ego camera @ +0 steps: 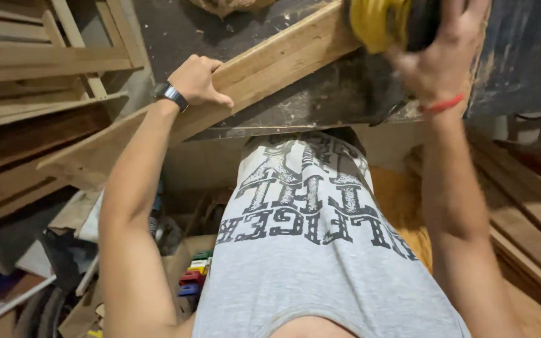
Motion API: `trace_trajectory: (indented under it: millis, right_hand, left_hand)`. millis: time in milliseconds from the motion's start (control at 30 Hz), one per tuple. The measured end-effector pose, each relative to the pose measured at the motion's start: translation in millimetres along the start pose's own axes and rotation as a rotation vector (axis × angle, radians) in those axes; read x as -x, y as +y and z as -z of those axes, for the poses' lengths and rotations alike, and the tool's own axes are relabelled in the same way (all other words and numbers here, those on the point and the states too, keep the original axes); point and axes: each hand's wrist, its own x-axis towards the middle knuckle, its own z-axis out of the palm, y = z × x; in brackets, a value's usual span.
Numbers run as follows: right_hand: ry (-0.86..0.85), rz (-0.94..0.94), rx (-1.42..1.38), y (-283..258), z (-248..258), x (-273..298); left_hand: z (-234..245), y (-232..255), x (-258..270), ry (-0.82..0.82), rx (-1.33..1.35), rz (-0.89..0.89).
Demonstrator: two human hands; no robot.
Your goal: Sanding a wooden board using an orbital sander
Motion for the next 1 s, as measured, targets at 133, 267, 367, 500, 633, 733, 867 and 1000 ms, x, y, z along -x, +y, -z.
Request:
trace_trajectory:
  millis: [133, 267, 367, 500, 633, 733, 867, 1000]
  right_hand:
    - [-0.088, -0.017, -0.011, -65, -22, 15]
    - [-0.134, 0.111, -0.043, -114, -67, 38]
    - [-0.236, 0.166, 0.039, -151, -67, 21]
    - [-0.229, 0.12, -0.006, -161, -59, -14]
    - [-0.301, -0.02, 0.103, -151, -26, -46]
    - [-0.297, 0.005, 0.137, -155, -14, -42]
    - [-0.33, 0.082, 0.066, -177, -30, -10]
    - [-0.431, 0.097, 0.071, -184, -32, -35]
  left_hand:
    - [4, 6, 3, -0.019, 0.043, 0.014]
    - [-4, 2, 3, 0.02, -0.016, -0.011]
    - [-2, 8, 6, 0.0, -0.032, 0.006]
    - [-1, 18, 20, 0.065, -0.033, 0.08]
    - [-35, -6, 13, 0.276, -0.381, -0.039]
    - [-38, -3, 12, 0.299, -0.413, -0.019]
    - [-54, -5, 9, 0.436, -0.492, -0.02]
    - [-67, 4, 17, 0.549, -0.556, -0.054]
